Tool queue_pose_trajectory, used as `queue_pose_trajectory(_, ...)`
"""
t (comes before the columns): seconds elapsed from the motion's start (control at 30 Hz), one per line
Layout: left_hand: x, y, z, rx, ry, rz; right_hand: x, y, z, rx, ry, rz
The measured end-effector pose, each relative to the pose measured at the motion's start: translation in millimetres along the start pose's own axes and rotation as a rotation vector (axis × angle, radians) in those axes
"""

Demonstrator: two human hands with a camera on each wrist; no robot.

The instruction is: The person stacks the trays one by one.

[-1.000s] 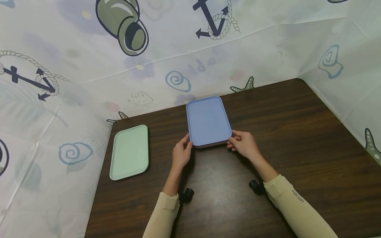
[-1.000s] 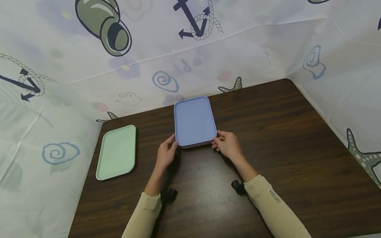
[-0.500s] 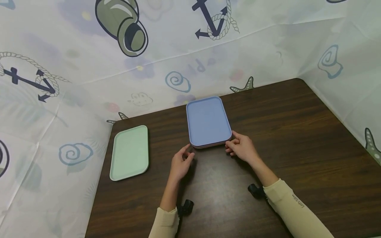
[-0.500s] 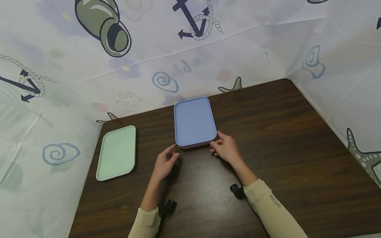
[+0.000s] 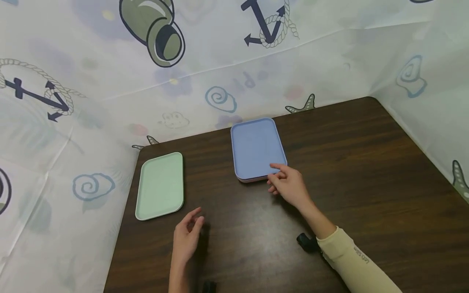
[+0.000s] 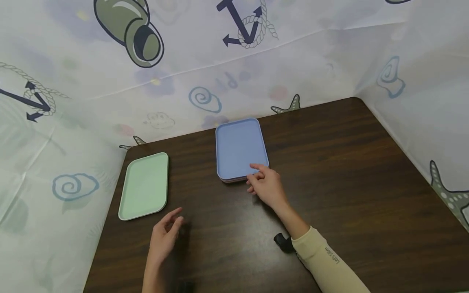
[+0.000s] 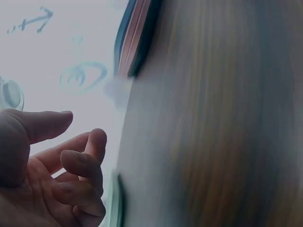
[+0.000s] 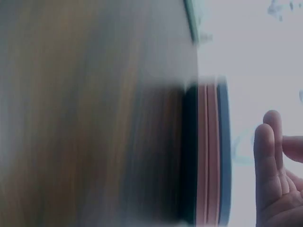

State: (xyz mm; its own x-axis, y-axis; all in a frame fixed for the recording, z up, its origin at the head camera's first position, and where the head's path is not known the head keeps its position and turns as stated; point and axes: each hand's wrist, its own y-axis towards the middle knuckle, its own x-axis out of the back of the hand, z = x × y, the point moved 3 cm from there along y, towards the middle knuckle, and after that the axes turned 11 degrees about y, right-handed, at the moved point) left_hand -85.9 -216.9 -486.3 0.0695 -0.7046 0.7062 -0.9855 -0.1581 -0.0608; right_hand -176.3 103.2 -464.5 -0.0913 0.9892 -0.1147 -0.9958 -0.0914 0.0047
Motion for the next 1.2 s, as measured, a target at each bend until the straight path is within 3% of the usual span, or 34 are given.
queue_pose_trajectory(0.27,45.0,-9.5,37.0,0.139,0.095,-0.152,-87.5,-17.9,-32.8,-0.13,0.009,0.408)
queue_pose_trajectory(0.43,66.4,-8.9,60.0,0.22,0.169,-0.18,-132.7,-21.7,-47.6,-0.222,0.053,0.548)
queue_pose_trajectory(0.73,102.6,6.0,93.4,0.329,0.29,-0.141,-178.4,-16.9,-60.3,-0.387,0.155,0.569)
queue_pose_trajectory(0.97,124.0,18.3,111.9,0.373,0.356,-0.138,-201.9,-5.7,-69.9,-0.426,0.131,0.564)
queue_pose_trajectory(1.2,134.5,34.5,122.3,0.377,0.418,-0.004,-218.4,3.2,-74.1,-0.488,0.122,0.578)
